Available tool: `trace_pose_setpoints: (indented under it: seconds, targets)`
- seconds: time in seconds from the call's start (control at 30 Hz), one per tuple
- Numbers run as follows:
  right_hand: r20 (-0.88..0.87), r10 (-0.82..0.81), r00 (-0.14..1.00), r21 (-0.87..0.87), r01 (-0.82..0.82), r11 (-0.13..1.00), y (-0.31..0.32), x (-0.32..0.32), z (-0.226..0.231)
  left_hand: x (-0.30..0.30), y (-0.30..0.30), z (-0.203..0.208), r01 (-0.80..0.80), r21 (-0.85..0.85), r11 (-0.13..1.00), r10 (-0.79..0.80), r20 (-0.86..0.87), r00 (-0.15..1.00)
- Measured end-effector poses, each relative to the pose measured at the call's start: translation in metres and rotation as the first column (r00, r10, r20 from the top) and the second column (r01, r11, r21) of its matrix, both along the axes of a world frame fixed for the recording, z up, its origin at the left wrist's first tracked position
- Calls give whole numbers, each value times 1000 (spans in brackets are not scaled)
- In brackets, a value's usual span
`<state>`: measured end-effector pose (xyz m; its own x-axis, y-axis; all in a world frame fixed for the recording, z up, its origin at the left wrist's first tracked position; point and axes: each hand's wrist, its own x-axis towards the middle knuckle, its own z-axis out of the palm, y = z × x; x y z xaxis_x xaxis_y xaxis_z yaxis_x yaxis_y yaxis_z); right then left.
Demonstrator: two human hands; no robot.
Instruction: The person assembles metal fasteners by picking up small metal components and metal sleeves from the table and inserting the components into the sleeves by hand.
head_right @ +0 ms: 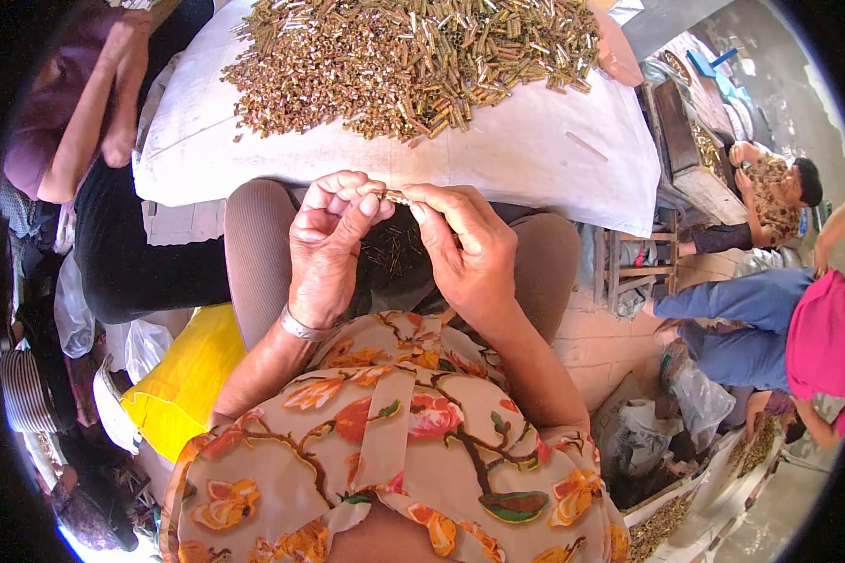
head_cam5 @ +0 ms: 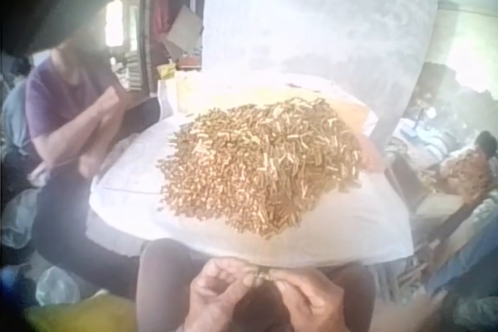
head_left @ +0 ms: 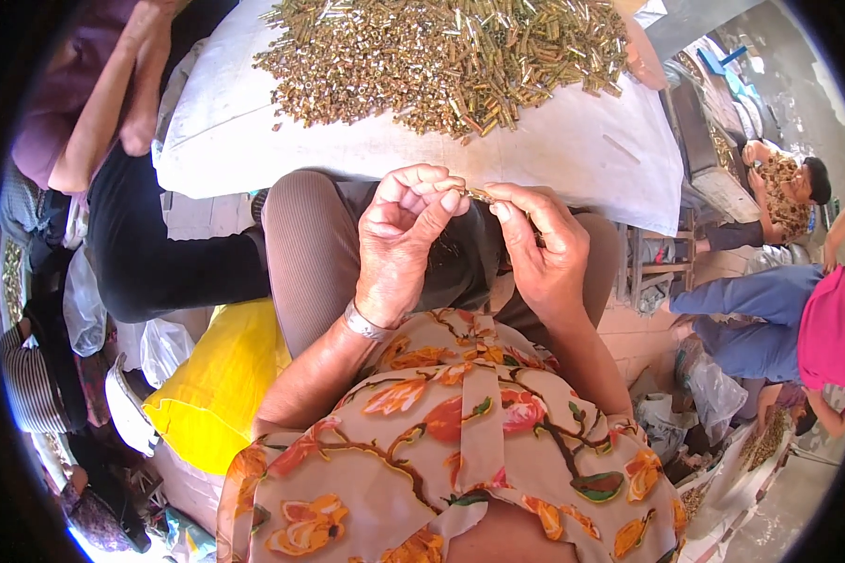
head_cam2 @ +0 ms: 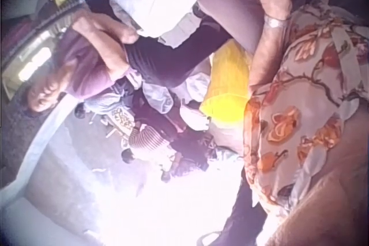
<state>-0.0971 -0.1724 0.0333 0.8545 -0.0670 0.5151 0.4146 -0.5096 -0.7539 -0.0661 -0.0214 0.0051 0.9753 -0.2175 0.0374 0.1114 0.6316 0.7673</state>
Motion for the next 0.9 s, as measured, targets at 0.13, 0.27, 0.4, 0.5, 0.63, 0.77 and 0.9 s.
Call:
trace_pose_setpoints:
  seconds: [0.13, 0.27, 0.4, 0.5, 0.63, 0.77, 0.9]
  targets:
    - [-38, 7, 999, 22, -6, 1000, 2, -1, 2, 0, -1, 0, -1, -9, 1000, 0, -36, 999]
    - [-11, 15, 1000, 26, -15, 1000, -1, 1, -5, -1, -4, -1, -55, 100, 993, 47, 80, 996]
    - [-369, 251, 895, 431, -74, 899, -10, -1, 6, 5, 9, 1, 36, 124, 992, -51, 121, 991]
    - [-439, 430, 789, 574, -122, 810, -20, -1, 7, 12, 23, 2, 261, 203, 944, -273, 30, 962]
    - [-499, 607, 619, 660, -182, 729, -20, -2, 14, 20, 34, -7, 624, -10, 782, -622, 53, 781]
    - [-465, 662, 589, 753, -131, 645, -18, -1, -1, 20, 32, -23, 609, -49, 791, -607, 59, 793]
    - [-376, 701, 606, 900, 59, 432, -11, 4, -20, 23, 24, -22, 505, 127, 854, -500, -73, 863]
